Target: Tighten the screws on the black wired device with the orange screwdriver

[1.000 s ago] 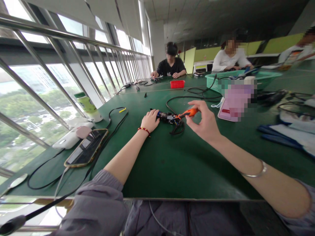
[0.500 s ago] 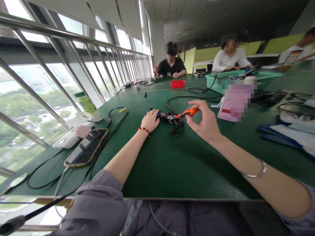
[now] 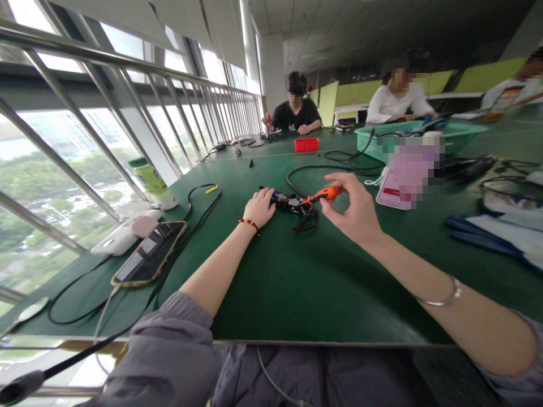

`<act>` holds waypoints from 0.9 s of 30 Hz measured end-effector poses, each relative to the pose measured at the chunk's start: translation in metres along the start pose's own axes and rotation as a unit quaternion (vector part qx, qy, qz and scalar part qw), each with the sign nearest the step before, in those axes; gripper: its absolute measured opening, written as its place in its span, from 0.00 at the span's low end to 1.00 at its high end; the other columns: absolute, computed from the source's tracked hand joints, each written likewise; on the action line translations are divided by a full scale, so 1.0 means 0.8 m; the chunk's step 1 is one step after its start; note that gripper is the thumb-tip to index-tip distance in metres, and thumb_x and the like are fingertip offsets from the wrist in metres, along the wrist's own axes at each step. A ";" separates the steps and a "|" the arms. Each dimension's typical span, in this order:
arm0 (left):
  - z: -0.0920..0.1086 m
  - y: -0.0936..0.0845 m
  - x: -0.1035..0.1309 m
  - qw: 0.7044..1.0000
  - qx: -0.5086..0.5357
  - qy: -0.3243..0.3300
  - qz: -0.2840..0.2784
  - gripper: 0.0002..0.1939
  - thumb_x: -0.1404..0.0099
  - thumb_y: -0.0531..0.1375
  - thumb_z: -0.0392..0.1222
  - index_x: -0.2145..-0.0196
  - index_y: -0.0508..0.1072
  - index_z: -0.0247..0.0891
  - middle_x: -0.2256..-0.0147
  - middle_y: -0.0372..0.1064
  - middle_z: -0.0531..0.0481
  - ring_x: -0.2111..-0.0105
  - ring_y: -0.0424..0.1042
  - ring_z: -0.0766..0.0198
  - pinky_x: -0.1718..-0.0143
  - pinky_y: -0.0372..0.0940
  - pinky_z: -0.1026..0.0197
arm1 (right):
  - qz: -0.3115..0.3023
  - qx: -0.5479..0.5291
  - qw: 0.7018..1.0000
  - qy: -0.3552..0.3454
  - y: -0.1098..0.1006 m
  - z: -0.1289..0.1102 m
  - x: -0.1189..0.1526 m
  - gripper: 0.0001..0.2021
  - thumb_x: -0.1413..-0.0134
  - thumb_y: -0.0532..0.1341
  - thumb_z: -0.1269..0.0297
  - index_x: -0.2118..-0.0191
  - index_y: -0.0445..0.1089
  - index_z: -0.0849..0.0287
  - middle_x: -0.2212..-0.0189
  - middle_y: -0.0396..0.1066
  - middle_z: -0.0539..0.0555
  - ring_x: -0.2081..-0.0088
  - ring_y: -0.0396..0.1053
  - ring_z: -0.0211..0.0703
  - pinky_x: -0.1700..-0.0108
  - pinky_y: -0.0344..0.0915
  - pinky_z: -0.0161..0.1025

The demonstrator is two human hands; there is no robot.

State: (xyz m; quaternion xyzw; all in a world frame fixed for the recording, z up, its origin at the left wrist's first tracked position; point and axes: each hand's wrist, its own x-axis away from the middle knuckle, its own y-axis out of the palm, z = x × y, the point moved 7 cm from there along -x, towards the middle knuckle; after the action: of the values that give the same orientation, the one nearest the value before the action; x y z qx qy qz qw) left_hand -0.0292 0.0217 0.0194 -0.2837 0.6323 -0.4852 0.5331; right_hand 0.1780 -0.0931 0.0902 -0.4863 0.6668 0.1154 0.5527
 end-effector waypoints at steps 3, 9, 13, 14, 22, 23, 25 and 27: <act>0.000 0.000 0.000 1.000 -0.001 0.000 0.001 0.25 0.34 0.52 0.40 0.40 0.60 0.39 0.40 0.59 0.43 0.45 0.62 0.52 0.46 0.63 0.50 | -0.013 0.020 1.000 0.002 0.003 0.001 0.001 0.07 0.51 0.59 0.62 0.64 0.67 0.54 0.72 0.72 0.50 0.67 0.69 0.45 0.55 0.63 0.45; 0.000 0.000 0.000 1.000 -0.003 0.001 -0.001 0.25 0.34 0.52 0.40 0.40 0.59 0.36 0.40 0.58 0.43 0.45 0.62 0.52 0.45 0.63 0.51 | -0.019 0.025 0.999 0.006 0.003 0.001 0.001 0.07 0.51 0.60 0.62 0.64 0.68 0.54 0.74 0.72 0.50 0.69 0.69 0.44 0.56 0.63 0.44; 0.000 0.000 0.000 1.000 -0.003 -0.002 -0.003 0.25 0.34 0.52 0.40 0.40 0.59 0.36 0.40 0.58 0.43 0.45 0.61 0.52 0.45 0.62 0.51 | 0.001 0.004 1.000 -0.010 -0.002 -0.003 -0.001 0.14 0.53 0.58 0.66 0.57 0.66 0.56 0.67 0.73 0.52 0.68 0.69 0.43 0.57 0.64 0.43; 0.000 0.000 0.000 1.000 -0.003 -0.002 -0.003 0.25 0.34 0.52 0.40 0.40 0.59 0.36 0.40 0.58 0.43 0.44 0.61 0.53 0.45 0.62 0.52 | -0.001 0.005 1.000 -0.005 -0.001 -0.002 -0.001 0.13 0.52 0.58 0.66 0.57 0.66 0.56 0.68 0.72 0.52 0.69 0.69 0.43 0.57 0.64 0.43; -0.001 0.002 0.000 1.000 -0.004 0.004 0.002 0.25 0.34 0.52 0.40 0.40 0.59 0.36 0.40 0.58 0.43 0.45 0.62 0.52 0.46 0.63 0.51 | -0.031 0.018 0.999 0.018 0.005 0.001 0.001 0.08 0.51 0.59 0.62 0.63 0.67 0.55 0.79 0.68 0.49 0.70 0.68 0.45 0.58 0.64 0.43; -0.001 0.002 0.000 1.000 -0.003 0.005 0.003 0.25 0.34 0.52 0.40 0.40 0.59 0.36 0.40 0.58 0.43 0.45 0.61 0.52 0.46 0.63 0.51 | -0.024 0.008 1.000 0.012 0.003 0.000 0.000 0.11 0.52 0.59 0.63 0.59 0.67 0.55 0.76 0.69 0.49 0.70 0.69 0.44 0.58 0.64 0.43; -0.002 0.003 -0.001 1.000 -0.001 0.007 0.005 0.25 0.34 0.52 0.40 0.40 0.59 0.36 0.41 0.59 0.43 0.44 0.61 0.52 0.46 0.63 0.51 | -0.008 -0.008 1.000 0.001 0.000 -0.001 -0.001 0.16 0.53 0.59 0.66 0.55 0.65 0.56 0.68 0.71 0.52 0.67 0.69 0.43 0.57 0.65 0.43; -0.002 0.004 -0.002 1.000 0.000 0.008 0.005 0.25 0.34 0.52 0.40 0.40 0.59 0.36 0.41 0.59 0.43 0.44 0.60 0.53 0.45 0.63 0.51 | 0.001 -0.004 1.000 -0.003 -0.001 -0.001 -0.001 0.16 0.53 0.58 0.66 0.55 0.65 0.56 0.66 0.71 0.52 0.66 0.69 0.43 0.57 0.65 0.43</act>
State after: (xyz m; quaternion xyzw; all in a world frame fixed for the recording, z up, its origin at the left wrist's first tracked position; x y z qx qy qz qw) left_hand -0.0301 0.0246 0.0172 -0.2768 0.6380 -0.4843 0.5308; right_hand 0.1779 -0.0934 0.0912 -0.4877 0.6653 0.1204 0.5523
